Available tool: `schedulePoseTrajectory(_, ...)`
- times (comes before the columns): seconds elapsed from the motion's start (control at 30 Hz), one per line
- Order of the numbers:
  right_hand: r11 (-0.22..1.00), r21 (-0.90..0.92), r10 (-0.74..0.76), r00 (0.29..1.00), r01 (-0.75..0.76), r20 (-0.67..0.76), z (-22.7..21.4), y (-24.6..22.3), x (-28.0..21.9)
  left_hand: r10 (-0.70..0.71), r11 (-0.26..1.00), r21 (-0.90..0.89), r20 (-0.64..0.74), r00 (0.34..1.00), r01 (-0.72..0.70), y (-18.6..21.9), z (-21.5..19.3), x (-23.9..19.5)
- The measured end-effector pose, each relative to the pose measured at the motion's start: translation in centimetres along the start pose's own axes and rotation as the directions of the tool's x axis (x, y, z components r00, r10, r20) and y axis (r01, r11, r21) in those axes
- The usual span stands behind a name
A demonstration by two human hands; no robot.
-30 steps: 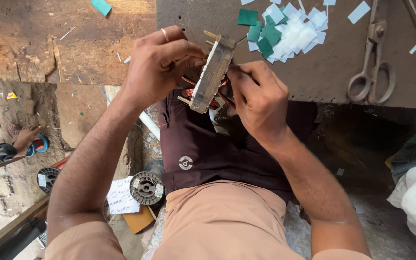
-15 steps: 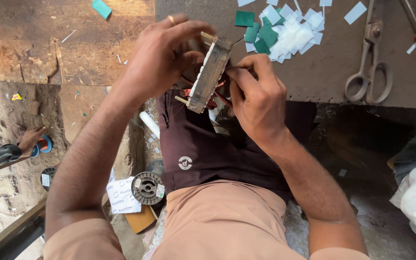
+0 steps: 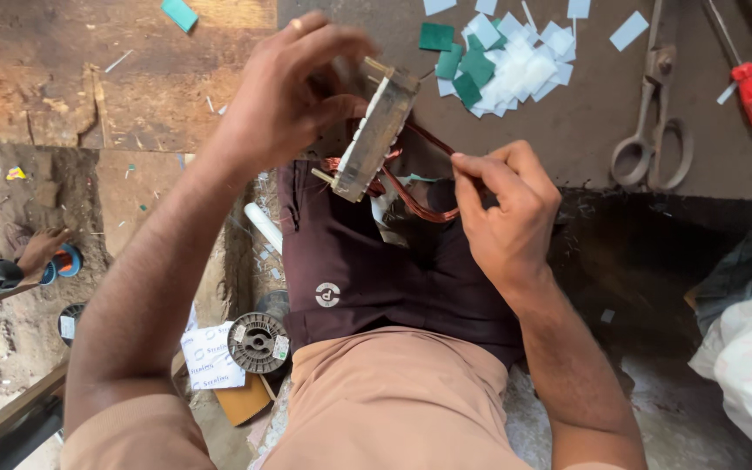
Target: The person places copper wire coils into the slots of a metal motor stator, inserting white and green plastic strips as insulators and securing components with tape.
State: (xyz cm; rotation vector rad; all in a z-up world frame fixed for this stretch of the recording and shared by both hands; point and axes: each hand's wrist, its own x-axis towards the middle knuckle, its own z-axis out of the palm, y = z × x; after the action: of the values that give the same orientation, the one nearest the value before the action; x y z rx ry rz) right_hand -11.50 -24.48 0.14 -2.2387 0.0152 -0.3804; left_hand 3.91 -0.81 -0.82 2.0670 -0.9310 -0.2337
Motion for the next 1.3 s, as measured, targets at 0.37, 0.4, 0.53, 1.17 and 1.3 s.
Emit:
schedulePoseTrajectory(0.37,0.878,-0.108,-0.447,0.879,0.466,0.165,1.4,-1.3,2.0,0.075,0.988,0.144,-0.108,0.991,-0.059,0.6,1.0,-2.6)
schedulePoseTrajectory(0.4,0.867,-0.1,-0.466,0.865,0.489,0.187,1.7,-1.0,2.3,0.04,0.995,0.091,-0.101,0.994,-0.031,0.7,0.9,-2.6)
schedulePoseTrajectory(0.53,0.824,-0.048,-0.531,0.799,0.564,0.283,2.9,0.1,2.9,-0.123,0.981,-0.162,-0.074,0.99,0.11,0.8,1.5,-2.5)
schedulePoseTrajectory(1.17,0.079,0.887,0.358,0.843,-0.455,0.401,2.1,2.3,-7.1,0.023,0.988,-0.157,0.175,0.984,0.004,3.7,-1.4,3.3)
schedulePoseTrajectory(1.3,-0.132,0.906,0.337,0.841,-0.403,0.423,1.6,4.1,-6.6,-0.142,0.924,-0.306,0.285,0.948,0.23,3.3,-0.6,3.0)
